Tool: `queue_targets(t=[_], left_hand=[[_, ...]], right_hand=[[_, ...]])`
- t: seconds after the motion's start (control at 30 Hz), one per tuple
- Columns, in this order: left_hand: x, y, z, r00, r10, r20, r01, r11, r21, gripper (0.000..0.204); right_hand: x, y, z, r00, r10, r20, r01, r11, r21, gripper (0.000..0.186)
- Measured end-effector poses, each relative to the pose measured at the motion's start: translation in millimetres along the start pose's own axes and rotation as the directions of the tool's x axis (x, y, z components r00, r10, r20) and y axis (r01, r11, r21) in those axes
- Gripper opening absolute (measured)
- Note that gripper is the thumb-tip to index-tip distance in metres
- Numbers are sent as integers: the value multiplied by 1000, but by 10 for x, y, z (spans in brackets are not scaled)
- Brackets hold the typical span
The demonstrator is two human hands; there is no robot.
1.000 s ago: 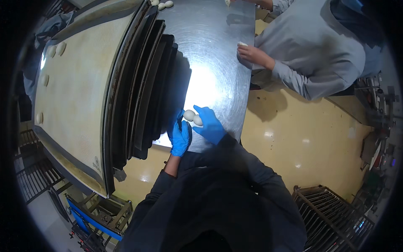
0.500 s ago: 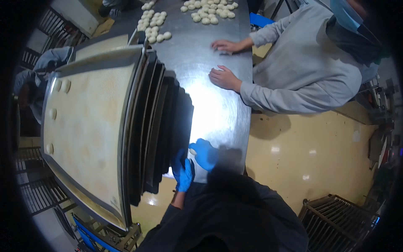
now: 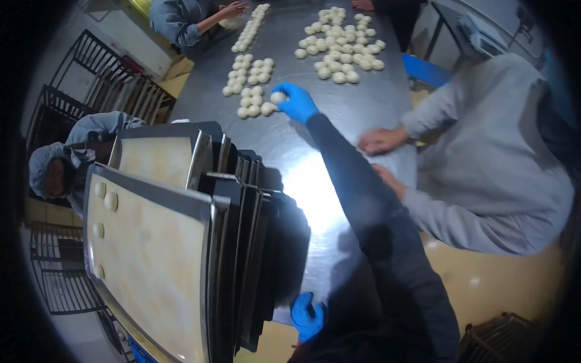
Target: The person rolls small pieces of dough into balls with their hands on a metal table and places them onto a large baking tray.
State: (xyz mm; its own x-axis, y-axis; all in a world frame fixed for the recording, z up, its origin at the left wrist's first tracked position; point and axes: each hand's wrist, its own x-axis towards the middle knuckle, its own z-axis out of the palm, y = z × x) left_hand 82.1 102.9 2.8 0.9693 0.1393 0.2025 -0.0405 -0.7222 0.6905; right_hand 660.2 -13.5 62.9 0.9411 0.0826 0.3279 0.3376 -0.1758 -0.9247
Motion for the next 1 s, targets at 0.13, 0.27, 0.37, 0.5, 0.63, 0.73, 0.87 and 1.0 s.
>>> queue_targets(t=[0.13, 0.27, 0.37, 0.5, 0.63, 0.73, 0.87, 1.0], left_hand=[[-22, -84, 79, 999, 19, 34, -20, 999, 37, 53], [-323, -332, 178, 989, -61, 138, 47, 994, 100, 40], [-332, -273, 303, 999, 40, 10, -41, 972, 230, 27], [108, -26, 71, 999, 9, 46, -8, 1000, -18, 56], [82, -24, 79, 997, -25, 68, 29, 998, -59, 55], [-13, -137, 85, 993, -16, 118, 21, 999, -40, 55], [141, 72, 6, 998, -24, 66, 22, 999, 31, 42], [279, 247, -60, 997, 66, -48, -58, 987, 152, 35]], right_hand=[[958, 724, 467, 987, -106, 122, 142, 929, -342, 26], [1048, 1039, 712, 989, 22, 147, 71, 800, -596, 26], [998, 937, 689, 975, 90, 204, 82, 706, -703, 31], [640, 408, 690, 982, -47, 181, 174, 586, -792, 38], [410, 466, 543, 908, 3, 419, 347, 555, -756, 44], [374, 628, 578, 921, -171, 350, 382, 569, -728, 34], [474, 854, 696, 939, -250, 236, 344, 668, -660, 18], [420, 745, 772, 930, -286, 230, 363, 620, -695, 13]])
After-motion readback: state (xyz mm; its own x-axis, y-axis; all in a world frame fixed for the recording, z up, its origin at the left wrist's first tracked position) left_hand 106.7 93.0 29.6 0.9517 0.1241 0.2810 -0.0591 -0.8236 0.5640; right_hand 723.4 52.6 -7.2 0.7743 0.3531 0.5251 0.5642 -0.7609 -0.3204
